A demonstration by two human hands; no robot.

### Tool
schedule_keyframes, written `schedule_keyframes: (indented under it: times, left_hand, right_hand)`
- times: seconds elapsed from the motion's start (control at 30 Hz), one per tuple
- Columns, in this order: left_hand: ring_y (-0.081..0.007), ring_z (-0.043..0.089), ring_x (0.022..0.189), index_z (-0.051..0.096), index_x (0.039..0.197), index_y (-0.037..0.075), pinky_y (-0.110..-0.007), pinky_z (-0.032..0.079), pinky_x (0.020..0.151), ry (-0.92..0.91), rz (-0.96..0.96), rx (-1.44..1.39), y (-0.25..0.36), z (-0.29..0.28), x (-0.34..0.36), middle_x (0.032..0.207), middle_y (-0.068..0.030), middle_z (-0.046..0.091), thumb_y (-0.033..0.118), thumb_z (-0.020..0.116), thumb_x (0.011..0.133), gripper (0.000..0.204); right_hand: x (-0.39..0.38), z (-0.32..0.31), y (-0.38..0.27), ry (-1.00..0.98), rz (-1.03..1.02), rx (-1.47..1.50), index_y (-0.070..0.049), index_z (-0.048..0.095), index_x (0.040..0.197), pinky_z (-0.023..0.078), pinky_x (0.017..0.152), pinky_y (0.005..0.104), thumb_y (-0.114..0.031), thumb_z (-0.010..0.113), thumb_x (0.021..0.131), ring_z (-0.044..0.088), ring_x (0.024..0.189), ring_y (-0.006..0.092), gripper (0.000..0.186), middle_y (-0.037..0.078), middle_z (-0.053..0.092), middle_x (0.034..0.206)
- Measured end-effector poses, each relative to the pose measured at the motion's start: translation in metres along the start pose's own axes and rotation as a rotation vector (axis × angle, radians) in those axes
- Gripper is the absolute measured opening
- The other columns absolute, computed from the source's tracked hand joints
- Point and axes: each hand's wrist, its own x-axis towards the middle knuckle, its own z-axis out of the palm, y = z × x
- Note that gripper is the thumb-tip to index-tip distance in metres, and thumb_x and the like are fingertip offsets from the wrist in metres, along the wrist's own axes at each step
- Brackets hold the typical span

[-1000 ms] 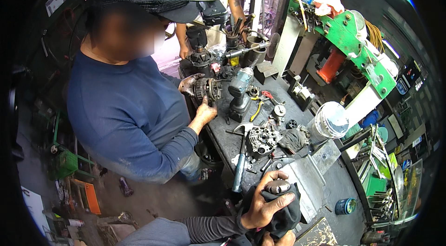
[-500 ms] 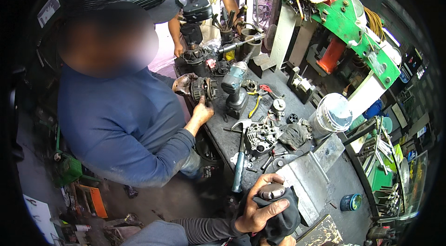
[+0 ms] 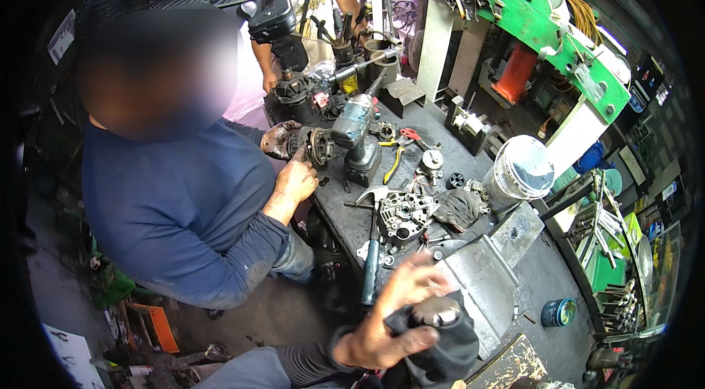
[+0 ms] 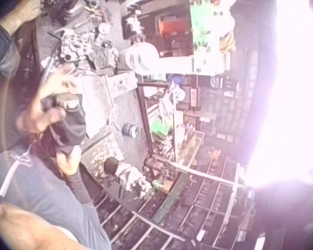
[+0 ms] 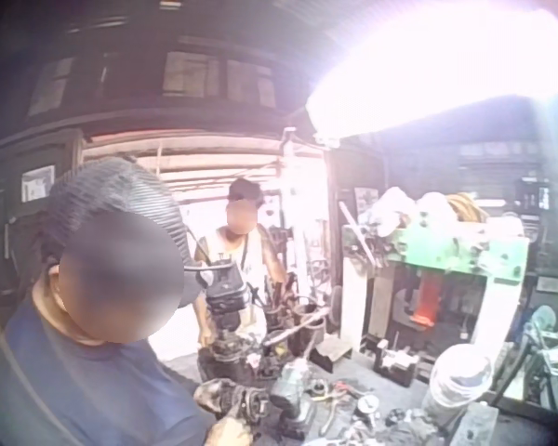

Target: The person is repairing mechanical parts in a workshop. They use a hammer and a red tool to work on a mechanical component, while another person assists by holding parts and providing tools.

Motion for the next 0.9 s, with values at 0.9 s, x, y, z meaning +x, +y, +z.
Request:
schedule_keyframes:
  times: [0.9]
  left_hand:
    - [-0.0307,0.073,0.08,0.004,0.163,-0.004,-0.04,0.057,0.08,0.626,-0.32,1.041,-0.105,-0.311,0.135,0.081,-0.0165,0.073,0.01,0.072,0.08,0.108]
  right_hand:
    - [-0.055,0.023,0.091,0.328,-0.291,-0.489,0.016,0.056,0.131,0.045,0.104,0.0535,-0.014,0.083,0.083,0.061,0.116,0.0469,0.063,0.035,0.06,0.13]
